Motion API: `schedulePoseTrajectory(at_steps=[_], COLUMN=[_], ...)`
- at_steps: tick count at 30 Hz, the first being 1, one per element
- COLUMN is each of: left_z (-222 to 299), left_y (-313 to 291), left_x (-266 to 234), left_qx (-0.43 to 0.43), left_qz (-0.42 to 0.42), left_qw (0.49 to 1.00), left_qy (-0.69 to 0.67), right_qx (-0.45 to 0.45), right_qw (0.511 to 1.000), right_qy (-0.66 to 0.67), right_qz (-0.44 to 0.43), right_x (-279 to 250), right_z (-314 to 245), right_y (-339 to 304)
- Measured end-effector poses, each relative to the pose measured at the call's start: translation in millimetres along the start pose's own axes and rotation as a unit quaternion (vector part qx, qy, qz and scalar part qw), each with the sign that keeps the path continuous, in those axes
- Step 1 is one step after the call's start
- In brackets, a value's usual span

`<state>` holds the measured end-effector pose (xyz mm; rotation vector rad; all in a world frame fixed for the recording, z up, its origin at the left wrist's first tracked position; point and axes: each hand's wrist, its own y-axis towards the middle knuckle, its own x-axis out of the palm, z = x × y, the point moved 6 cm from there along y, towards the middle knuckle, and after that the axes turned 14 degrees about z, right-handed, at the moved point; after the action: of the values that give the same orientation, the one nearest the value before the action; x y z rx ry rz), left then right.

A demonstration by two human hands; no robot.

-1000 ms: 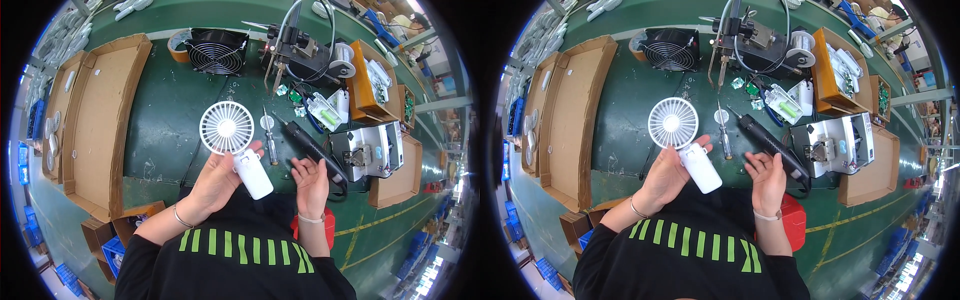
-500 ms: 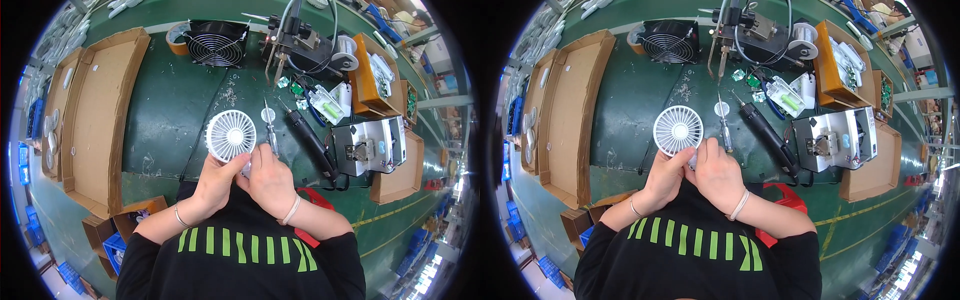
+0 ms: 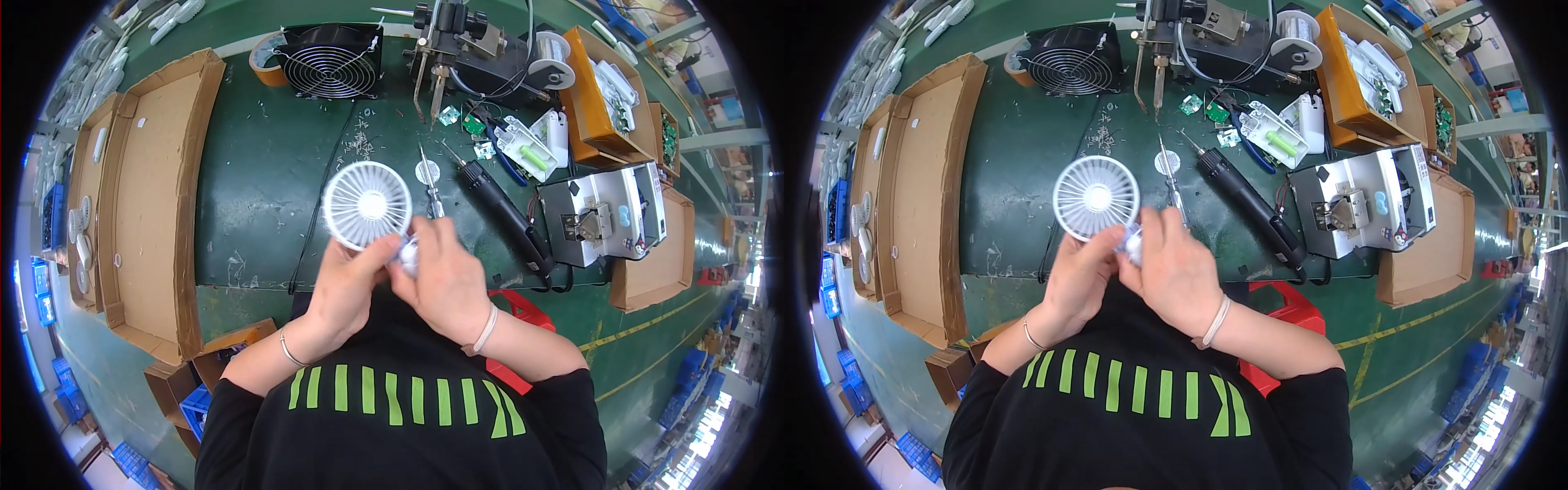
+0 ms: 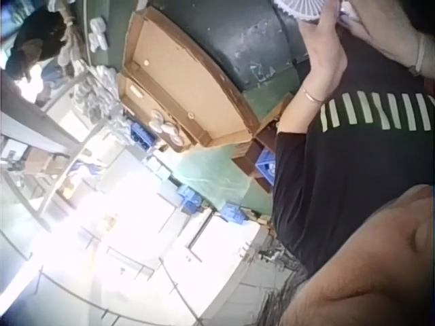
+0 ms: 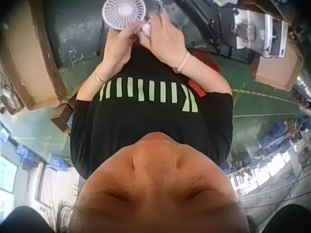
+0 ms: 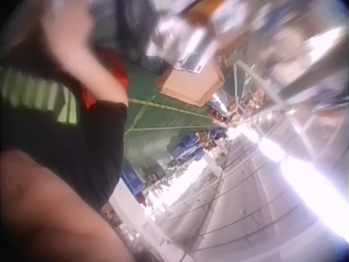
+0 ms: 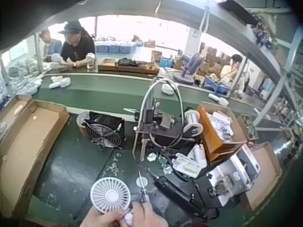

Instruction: The person assembles handheld portable fans by fitting circuit boards, batteries, casings, and fan blades together, driving screws with an electric screwdriver, and placing the fans onto a conveyor belt.

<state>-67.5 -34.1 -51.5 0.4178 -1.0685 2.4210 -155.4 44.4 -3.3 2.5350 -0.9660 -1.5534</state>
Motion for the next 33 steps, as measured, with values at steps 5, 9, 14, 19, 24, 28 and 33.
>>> schedulePoseTrajectory(at_steps=[5,9,14,19,24,28,33], left_z=[10,13,8,1,-1,-3,-3], left_y=[12,3,-1,2,0,-1,0], left_x=[-19,-7,0,-5,-5,-8,-8], left_qx=[-0.037,-0.151,-0.204,-0.212,-0.225,-0.238,-0.233], left_qz=[0.022,-0.021,-0.048,-0.043,-0.032,-0.041,-0.036], left_qw=[0.999,0.986,0.975,0.971,0.968,0.965,0.966], left_qy=[-0.025,-0.073,-0.076,-0.101,-0.104,-0.100,-0.102], right_qx=[0.057,-0.027,-0.095,-0.176,-0.172,-0.179,-0.192], right_qw=[0.988,0.984,0.970,0.953,0.955,0.952,0.950], right_qy=[-0.036,-0.087,0.191,0.242,0.242,0.249,0.246], right_qz=[0.136,0.151,0.112,0.040,0.023,0.008,0.001], right_x=[-37,-34,-48,-35,-28,-27,-26], right_z=[44,50,16,-5,-2,-4,-5], right_y=[21,25,32,34,32,28,29])
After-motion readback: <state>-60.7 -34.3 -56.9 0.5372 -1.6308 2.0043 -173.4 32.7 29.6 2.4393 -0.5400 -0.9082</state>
